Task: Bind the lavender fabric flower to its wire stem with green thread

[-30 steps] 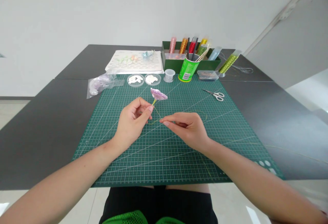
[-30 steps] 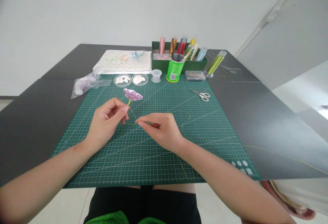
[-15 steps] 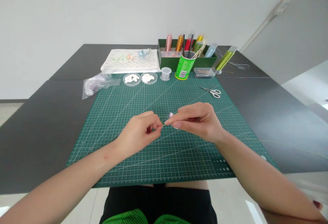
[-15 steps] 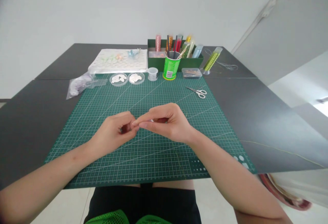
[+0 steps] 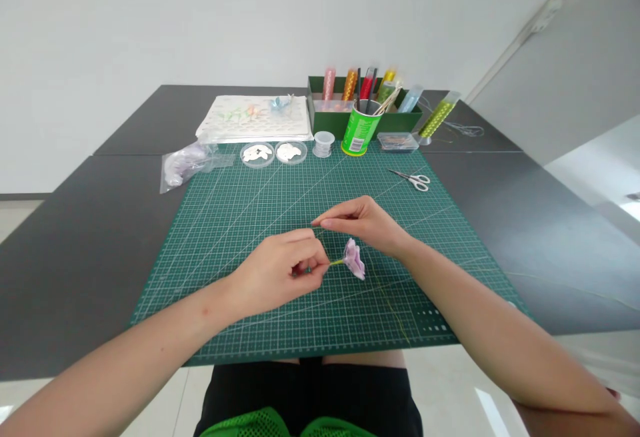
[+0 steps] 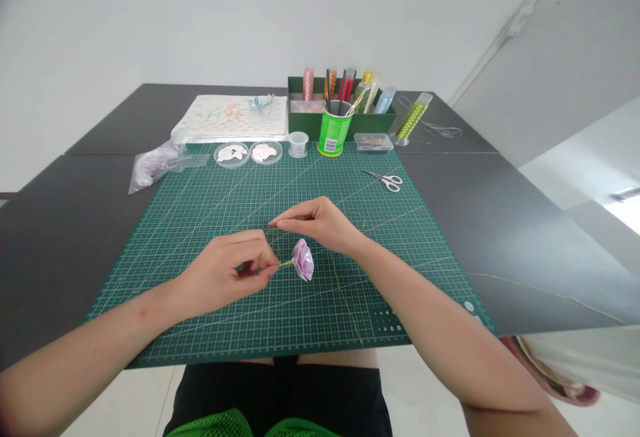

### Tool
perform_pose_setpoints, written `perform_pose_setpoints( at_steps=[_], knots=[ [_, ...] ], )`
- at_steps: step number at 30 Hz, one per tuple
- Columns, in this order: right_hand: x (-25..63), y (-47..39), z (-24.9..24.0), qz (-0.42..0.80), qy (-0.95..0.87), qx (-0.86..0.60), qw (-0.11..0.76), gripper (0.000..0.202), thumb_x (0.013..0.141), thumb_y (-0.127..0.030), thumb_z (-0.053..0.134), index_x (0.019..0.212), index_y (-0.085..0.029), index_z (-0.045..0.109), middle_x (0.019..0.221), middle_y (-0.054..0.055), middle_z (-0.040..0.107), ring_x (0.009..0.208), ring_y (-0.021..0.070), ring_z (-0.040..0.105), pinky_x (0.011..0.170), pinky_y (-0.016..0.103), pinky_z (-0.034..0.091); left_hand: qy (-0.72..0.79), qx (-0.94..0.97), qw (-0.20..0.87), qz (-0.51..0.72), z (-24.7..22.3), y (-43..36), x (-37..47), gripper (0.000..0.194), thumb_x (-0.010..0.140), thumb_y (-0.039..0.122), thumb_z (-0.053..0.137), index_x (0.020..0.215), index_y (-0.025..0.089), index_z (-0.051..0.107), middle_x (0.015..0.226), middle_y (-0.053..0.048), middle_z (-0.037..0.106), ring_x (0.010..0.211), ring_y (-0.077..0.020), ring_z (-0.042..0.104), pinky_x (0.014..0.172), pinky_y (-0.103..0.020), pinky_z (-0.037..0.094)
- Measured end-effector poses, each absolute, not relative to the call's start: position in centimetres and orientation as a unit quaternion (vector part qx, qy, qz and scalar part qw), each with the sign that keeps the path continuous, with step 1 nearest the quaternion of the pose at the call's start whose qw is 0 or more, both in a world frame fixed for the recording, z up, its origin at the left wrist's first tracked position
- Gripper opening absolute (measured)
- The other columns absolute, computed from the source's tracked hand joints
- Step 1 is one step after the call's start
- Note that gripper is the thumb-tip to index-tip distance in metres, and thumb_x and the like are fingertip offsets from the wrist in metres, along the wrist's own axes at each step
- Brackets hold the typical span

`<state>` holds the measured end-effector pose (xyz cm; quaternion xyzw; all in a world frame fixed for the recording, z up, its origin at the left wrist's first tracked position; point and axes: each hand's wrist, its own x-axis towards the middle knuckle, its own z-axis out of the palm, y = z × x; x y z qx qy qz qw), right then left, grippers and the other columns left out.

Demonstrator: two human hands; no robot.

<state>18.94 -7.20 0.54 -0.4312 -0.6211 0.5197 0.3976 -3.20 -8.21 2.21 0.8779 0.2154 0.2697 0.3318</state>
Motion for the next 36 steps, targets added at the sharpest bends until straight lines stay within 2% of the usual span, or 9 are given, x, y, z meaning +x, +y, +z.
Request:
perform_pose_setpoints(
  at_steps=[5,11,14,19,21,25,27,31,36],
  knots=[
    [19.1,-6.9,-0.5,0.535,-0.620,-0.451,0.356,0.019,0.081,-0.036,0.079,0.086,-0.019,0.084,0.068,0.002,0.073,0.059,0.0134,0.057,0.055,0.027,0.042,0.276,0.838,0.320,0.346,2.7,-7.8,-3.5,0.015,0.085,0.012,0.063,0.072,0.018,0.063,0.064,0.004,0.060,0.056,-0.0077,0.054,0.051,-0.017,0.043],
    [19.4,-7.2,0.2,0.527,-0.642,-0.454,0.323,0.028,0.084,-0.043,0.076,0.094,-0.018,0.085,0.057,-0.002,0.058,0.054,0.0093,0.037,0.051,0.025,0.025,0.381,0.744,0.385,0.392,2.9,-7.0,-3.8,0.014,0.087,0.022,0.066,0.074,0.018,0.064,0.060,0.002,0.070,0.052,-0.0097,0.063,0.050,-0.017,0.049],
    [19.3,-7.4,0.7,0.528,-0.656,-0.452,0.294,0.031,0.086,-0.043,0.075,0.098,-0.016,0.085,0.053,-0.003,0.051,0.053,0.0082,0.029,0.049,0.025,0.019,0.393,0.716,0.411,0.405,2.8,-6.6,-3.8,0.015,0.088,0.025,0.066,0.075,0.018,0.063,0.060,0.002,0.071,0.049,-0.0086,0.062,0.049,-0.016,0.049],
    [19.2,-7.7,0.8,0.529,-0.676,-0.433,0.274,0.032,0.087,-0.042,0.074,0.101,-0.015,0.084,0.050,-0.006,0.042,0.051,0.0076,0.024,0.048,0.026,0.016,0.402,0.703,0.413,0.416,2.6,-6.4,-3.6,0.014,0.087,0.024,0.066,0.075,0.017,0.064,0.060,0.002,0.070,0.047,-0.0074,0.059,0.047,-0.015,0.047],
    [19.3,-7.7,0.7,0.529,-0.684,-0.425,0.267,0.031,0.087,-0.041,0.074,0.100,-0.015,0.084,0.050,-0.005,0.044,0.051,0.0075,0.025,0.048,0.026,0.016,0.403,0.703,0.408,0.419,2.5,-6.4,-3.6,0.014,0.087,0.023,0.065,0.075,0.017,0.064,0.060,0.002,0.070,0.047,-0.0073,0.058,0.047,-0.015,0.046],
    [19.4,-7.8,0.9,0.531,-0.699,-0.406,0.254,0.029,0.086,-0.041,0.076,0.098,-0.016,0.084,0.065,0.001,0.066,0.052,0.0075,0.034,0.048,0.025,0.022,0.412,0.704,0.395,0.423,2.3,-6.2,-3.8,0.012,0.088,0.023,0.064,0.077,0.018,0.065,0.060,0.002,0.069,0.047,-0.0074,0.058,0.048,-0.016,0.045],
    [19.4,-8.0,1.2,0.536,-0.709,-0.391,0.241,0.028,0.086,-0.041,0.077,0.098,-0.016,0.084,0.071,0.004,0.072,0.053,0.0080,0.040,0.048,0.025,0.025,0.418,0.706,0.385,0.423,2.2,-6.0,-4.0,0.012,0.088,0.024,0.064,0.078,0.018,0.066,0.060,0.003,0.069,0.047,-0.0074,0.057,0.048,-0.017,0.045],
    [19.4,-8.5,2.1,0.550,-0.725,-0.353,0.215,0.028,0.089,-0.041,0.075,0.100,-0.016,0.085,0.066,0.003,0.070,0.051,0.0083,0.041,0.047,0.025,0.026,0.439,0.716,0.357,0.408,2.0,-5.6,-4.1,0.013,0.088,0.025,0.063,0.078,0.018,0.066,0.060,0.003,0.069,0.048,-0.0079,0.057,0.048,-0.018,0.044],
    [19.5,-9.0,2.9,0.572,-0.723,-0.295,0.249,0.020,0.089,-0.032,0.077,0.098,-0.016,0.085,0.062,0.001,0.068,0.050,0.0070,0.040,0.046,0.024,0.026,0.456,0.743,0.313,0.377,2.0,-5.8,-4.0,0.014,0.088,0.025,0.063,0.076,0.019,0.066,0.059,0.004,0.068,0.049,-0.0087,0.056,0.049,-0.019,0.042]
  ],
)
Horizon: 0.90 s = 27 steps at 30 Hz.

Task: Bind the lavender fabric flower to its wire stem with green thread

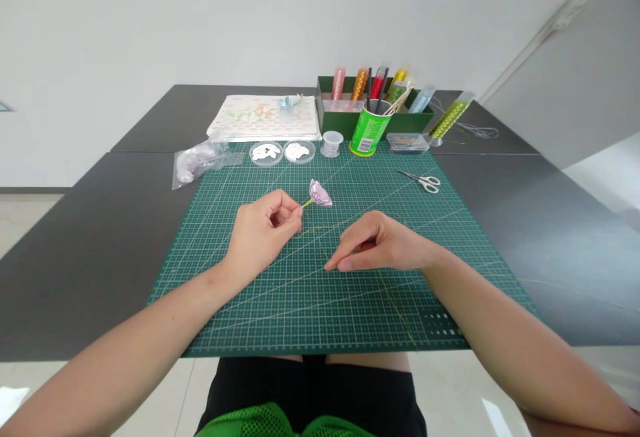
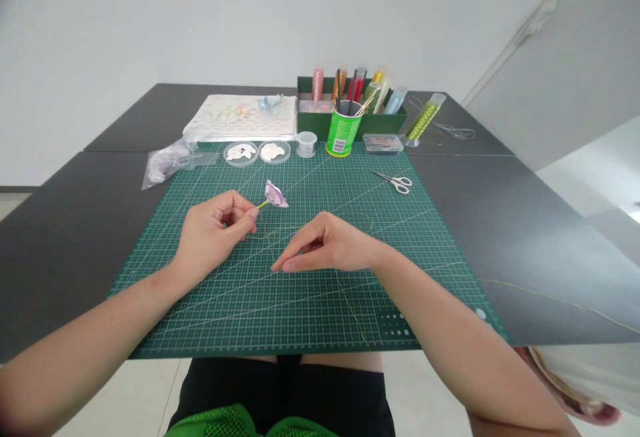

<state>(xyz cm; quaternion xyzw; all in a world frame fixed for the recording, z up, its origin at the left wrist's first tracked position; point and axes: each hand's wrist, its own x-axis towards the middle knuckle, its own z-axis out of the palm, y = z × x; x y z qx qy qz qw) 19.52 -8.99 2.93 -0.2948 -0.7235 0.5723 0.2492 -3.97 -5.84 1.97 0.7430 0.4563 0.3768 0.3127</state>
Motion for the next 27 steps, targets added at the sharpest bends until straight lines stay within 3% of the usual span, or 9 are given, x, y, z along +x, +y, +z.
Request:
perform_pose_setpoints(
  at_steps=[10,15,22,24,27],
  knots=[
    [19.6,-9.7,3.9,0.533,-0.694,-0.303,0.378,0.011,0.085,-0.026,0.080,0.092,-0.020,0.086,0.048,-0.004,0.053,0.046,0.0070,0.033,0.042,0.025,0.024,0.392,0.838,0.254,0.284,1.7,-6.5,-3.7,0.013,0.085,0.013,0.061,0.073,0.018,0.062,0.058,0.008,0.060,0.050,-0.0069,0.052,0.052,-0.020,0.035],
    [19.5,-9.4,3.4,0.517,-0.666,-0.323,0.429,0.012,0.083,-0.032,0.082,0.087,-0.021,0.086,0.059,0.001,0.068,0.049,0.0089,0.046,0.043,0.024,0.031,0.340,0.878,0.261,0.211,1.1,-7.0,-3.5,0.013,0.086,0.011,0.062,0.076,0.019,0.061,0.062,0.008,0.062,0.052,-0.0069,0.053,0.052,-0.020,0.033],
    [19.2,-8.8,2.3,0.503,-0.604,-0.379,0.489,0.010,0.079,-0.035,0.085,0.085,-0.028,0.087,0.067,0.002,0.075,0.055,0.0115,0.054,0.049,0.025,0.039,0.282,0.897,0.279,0.194,1.2,-7.4,-3.4,0.011,0.088,0.014,0.060,0.079,0.020,0.062,0.064,0.008,0.065,0.056,-0.0077,0.059,0.055,-0.019,0.039],
    [19.1,-8.7,2.2,0.508,-0.588,-0.388,0.495,0.006,0.079,-0.031,0.084,0.085,-0.029,0.087,0.063,0.001,0.071,0.054,0.0107,0.051,0.050,0.025,0.038,0.277,0.896,0.289,0.192,1.4,-7.5,-3.4,0.011,0.089,0.016,0.059,0.080,0.021,0.063,0.063,0.008,0.065,0.055,-0.0079,0.060,0.056,-0.019,0.040],
    [19.0,-8.4,1.9,0.510,-0.574,-0.408,0.493,0.007,0.080,-0.031,0.082,0.086,-0.028,0.087,0.048,-0.003,0.055,0.048,0.0090,0.037,0.047,0.025,0.030,0.276,0.889,0.310,0.196,1.6,-7.7,-3.4,0.011,0.087,0.015,0.061,0.078,0.022,0.064,0.061,0.009,0.064,0.053,-0.0077,0.059,0.055,-0.019,0.041]
  ],
)
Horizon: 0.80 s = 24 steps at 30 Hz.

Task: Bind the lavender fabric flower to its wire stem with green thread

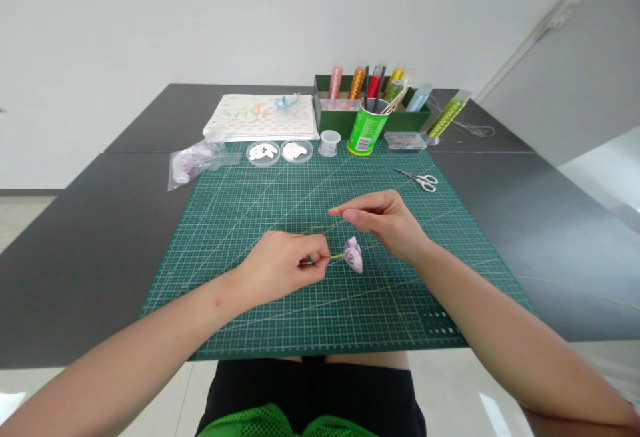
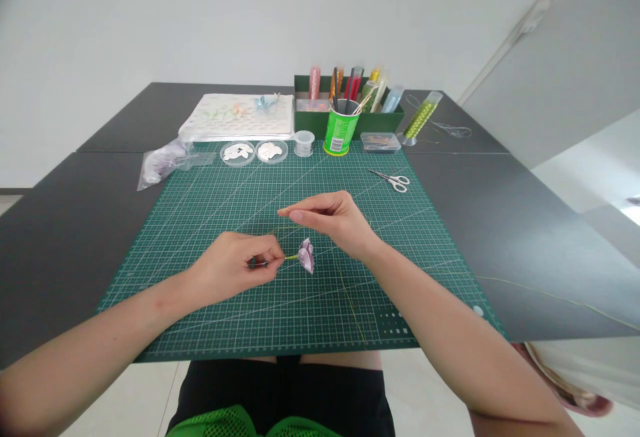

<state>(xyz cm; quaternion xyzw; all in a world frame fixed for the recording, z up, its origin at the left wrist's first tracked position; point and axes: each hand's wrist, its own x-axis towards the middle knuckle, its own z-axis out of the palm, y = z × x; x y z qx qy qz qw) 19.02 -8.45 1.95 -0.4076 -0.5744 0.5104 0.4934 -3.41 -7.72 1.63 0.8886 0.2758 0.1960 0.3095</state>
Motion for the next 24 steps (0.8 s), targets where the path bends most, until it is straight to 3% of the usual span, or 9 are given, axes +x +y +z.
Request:
perform_pose_setpoints(
  at_steps=[5,11,14,16,19,22,24],
  knots=[
    [19.2,-8.1,1.2,0.526,-0.579,-0.417,0.463,0.019,0.085,-0.037,0.077,0.095,-0.023,0.086,0.047,-0.006,0.041,0.049,0.0081,0.026,0.047,0.026,0.017,0.279,0.846,0.408,0.199,1.9,-7.8,-3.3,0.012,0.086,0.015,0.063,0.076,0.021,0.066,0.059,0.009,0.066,0.050,-0.0071,0.057,0.054,-0.018,0.042],
    [19.5,-7.8,1.1,0.520,-0.577,-0.446,0.444,0.031,0.089,-0.042,0.072,0.106,-0.019,0.084,0.045,-0.008,0.033,0.047,0.0076,0.022,0.046,0.025,0.014,0.270,0.803,0.491,0.202,2.6,-8.2,-3.3,0.011,0.088,0.020,0.066,0.078,0.020,0.069,0.067,0.003,0.076,0.049,-0.0079,0.058,0.048,-0.018,0.040],
    [19.6,-7.5,1.2,0.478,-0.606,-0.476,0.421,0.026,0.087,-0.040,0.073,0.101,-0.021,0.085,0.053,-0.002,0.058,0.050,0.0096,0.043,0.049,0.024,0.032,0.278,0.784,0.507,0.228,3.0,-8.2,-3.3,0.011,0.088,0.019,0.065,0.077,0.020,0.068,0.066,0.002,0.077,0.048,-0.0078,0.058,0.046,-0.017,0.038],
    [19.5,-7.4,1.0,0.451,-0.629,-0.482,0.410,0.023,0.087,-0.037,0.073,0.100,-0.023,0.085,0.079,0.005,0.077,0.071,0.0155,0.064,0.065,0.028,0.047,0.281,0.771,0.513,0.250,3.3,-8.1,-3.4,0.011,0.087,0.018,0.065,0.077,0.019,0.068,0.067,0.001,0.077,0.051,-0.0087,0.062,0.048,-0.017,0.042],
    [19.4,-7.3,0.4,0.440,-0.650,-0.481,0.391,0.025,0.089,-0.039,0.071,0.101,-0.023,0.085,0.099,0.008,0.081,0.088,0.0217,0.070,0.077,0.032,0.052,0.297,0.750,0.515,0.291,3.6,-7.8,-3.5,0.010,0.087,0.021,0.066,0.078,0.019,0.068,0.070,-0.001,0.079,0.057,-0.0113,0.068,0.055,-0.020,0.051],
    [19.4,-7.3,0.0,0.441,-0.669,-0.479,0.359,0.029,0.090,-0.044,0.070,0.098,-0.020,0.085,0.077,0.005,0.076,0.067,0.0167,0.062,0.061,0.028,0.045,0.328,0.720,0.510,0.338,3.7,-7.5,-3.7,0.012,0.089,0.026,0.066,0.080,0.019,0.066,0.071,-0.002,0.079,0.059,-0.0133,0.071,0.058,-0.022,0.055],
    [19.3,-7.4,-0.1,0.438,-0.684,-0.479,0.333,0.032,0.091,-0.045,0.068,0.096,-0.018,0.084,0.058,-0.001,0.061,0.053,0.0109,0.045,0.052,0.025,0.032,0.348,0.710,0.489,0.368,3.7,-7.3,-3.8,0.012,0.090,0.027,0.065,0.081,0.019,0.063,0.071,-0.002,0.079,0.058,-0.0126,0.070,0.057,-0.022,0.054]
  ],
)
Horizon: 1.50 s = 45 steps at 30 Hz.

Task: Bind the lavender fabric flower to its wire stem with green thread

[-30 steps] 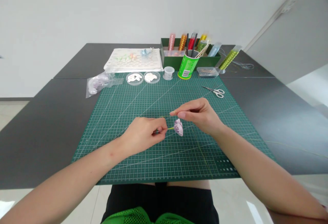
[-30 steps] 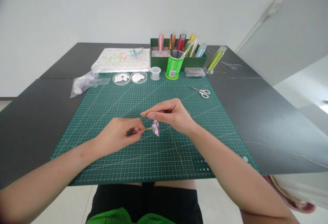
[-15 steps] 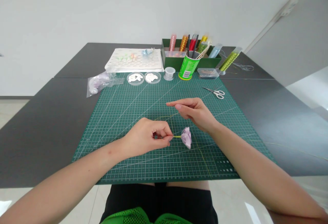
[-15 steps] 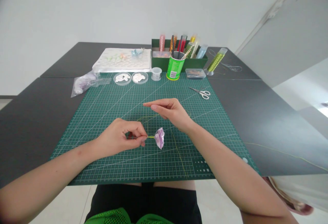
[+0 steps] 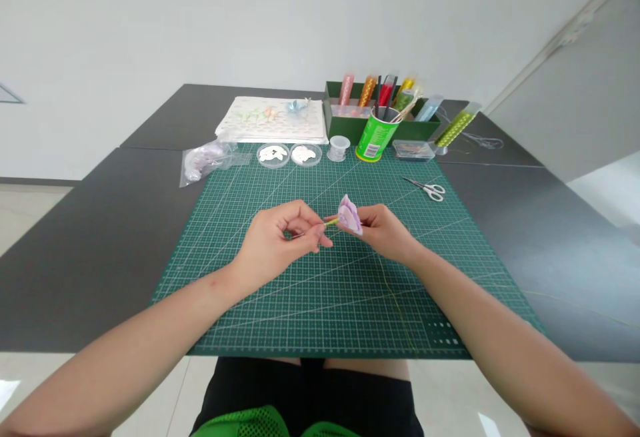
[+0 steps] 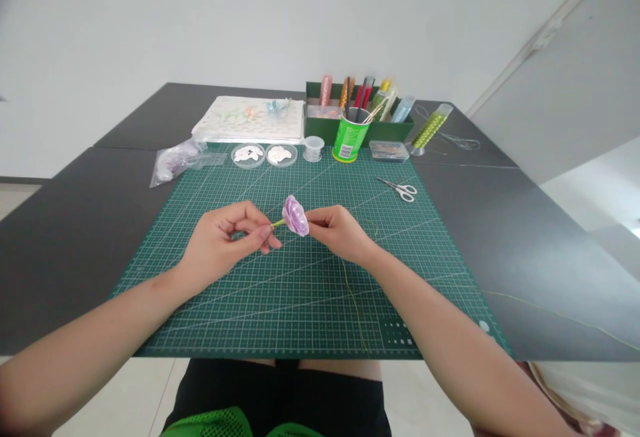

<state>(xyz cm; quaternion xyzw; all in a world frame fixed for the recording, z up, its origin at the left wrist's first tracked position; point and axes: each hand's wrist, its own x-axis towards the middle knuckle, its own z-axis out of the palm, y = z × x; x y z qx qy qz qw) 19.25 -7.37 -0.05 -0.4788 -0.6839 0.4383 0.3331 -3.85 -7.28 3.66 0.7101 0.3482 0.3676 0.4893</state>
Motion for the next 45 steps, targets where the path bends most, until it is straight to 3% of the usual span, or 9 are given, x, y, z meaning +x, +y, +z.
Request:
perform_pose_setpoints(
  at_steps=[4,7,12,22,27,32,35,38,45],
  knots=[
    [18.6,-8.1,0.5,0.472,-0.705,-0.455,0.272,0.036,0.095,-0.044,0.064,0.108,-0.016,0.082,0.051,-0.007,0.038,0.049,0.0081,0.024,0.047,0.024,0.017,0.409,0.731,0.363,0.407,3.3,-6.7,-4.2,0.011,0.092,0.024,0.059,0.082,0.021,0.059,0.052,0.007,0.065,0.042,-0.0081,0.053,0.049,-0.020,0.042],
    [17.9,-9.0,1.0,0.513,-0.715,-0.403,0.251,0.037,0.096,-0.045,0.064,0.114,-0.018,0.081,0.053,-0.006,0.040,0.049,0.0083,0.024,0.045,0.025,0.017,0.434,0.761,0.254,0.411,2.9,-6.3,-4.4,0.011,0.093,0.025,0.056,0.083,0.022,0.057,0.045,0.011,0.047,0.039,-0.0078,0.043,0.047,-0.021,0.033],
    [17.4,-10.1,1.6,0.532,-0.729,-0.314,0.293,0.029,0.098,-0.037,0.066,0.117,-0.021,0.081,0.052,-0.006,0.042,0.045,0.0072,0.024,0.043,0.025,0.020,0.440,0.802,0.178,0.363,2.2,-6.3,-4.4,0.012,0.098,0.026,0.051,0.099,0.020,0.062,0.048,0.011,0.047,0.039,-0.0086,0.042,0.046,-0.022,0.028],
    [17.3,-10.5,3.1,0.573,-0.680,-0.330,0.318,0.038,0.098,-0.048,0.063,0.099,-0.016,0.082,0.049,-0.006,0.040,0.045,0.0079,0.025,0.045,0.027,0.019,0.418,0.748,0.314,0.410,4.4,-7.3,-3.8,0.014,0.097,0.026,0.052,0.090,0.021,0.063,0.040,0.012,0.050,0.033,-0.0074,0.044,0.045,-0.020,0.037],
    [17.2,-9.1,3.1,0.686,-0.458,-0.375,0.424,0.051,0.100,-0.063,0.042,0.077,-0.021,0.061,0.047,-0.010,0.027,0.041,0.0093,0.018,0.043,0.025,0.018,0.368,0.761,0.339,0.412,7.8,-7.6,-3.5,0.011,0.095,0.026,0.053,0.089,0.022,0.062,0.040,0.012,0.050,0.032,-0.0072,0.042,0.041,-0.021,0.035],
    [18.2,-5.5,5.7,0.595,-0.479,-0.539,0.355,0.035,0.096,-0.056,0.054,0.088,-0.023,0.052,0.065,-0.001,0.057,0.052,0.0125,0.046,0.049,0.024,0.036,0.320,0.788,0.315,0.420,11.2,-6.9,-2.7,0.010,0.095,0.026,0.053,0.091,0.023,0.062,0.039,0.012,0.047,0.033,-0.0082,0.046,0.043,-0.022,0.038],
    [18.7,-4.3,8.3,0.450,-0.552,-0.571,0.408,0.022,0.089,-0.039,0.067,0.102,-0.021,0.063,0.099,0.008,0.070,0.088,0.0211,0.063,0.081,0.035,0.052,0.310,0.788,0.298,0.440,12.3,-6.7,-2.1,0.012,0.096,0.027,0.052,0.091,0.023,0.062,0.039,0.012,0.048,0.033,-0.0081,0.045,0.044,-0.023,0.038],
    [18.3,-5.3,10.9,0.444,-0.583,-0.466,0.496,0.024,0.083,-0.029,0.070,0.107,-0.023,0.072,0.116,0.007,0.071,0.114,0.0245,0.060,0.106,0.041,0.046,0.313,0.792,0.266,0.452,12.8,-7.0,-1.9,0.012,0.097,0.026,0.053,0.092,0.022,0.064,0.039,0.012,0.048,0.032,-0.0073,0.043,0.044,-0.022,0.037],
    [14.9,-10.5,13.1,0.627,-0.496,-0.249,0.546,0.024,0.081,-0.020,0.063,0.101,-0.022,0.076,0.106,0.007,0.072,0.102,0.0202,0.063,0.093,0.035,0.053,0.324,0.807,0.132,0.476,12.0,-7.9,-2.5,0.011,0.099,0.022,0.053,0.092,0.022,0.062,0.042,0.014,0.052,0.032,-0.0058,0.045,0.042,-0.018,0.034]
  ],
)
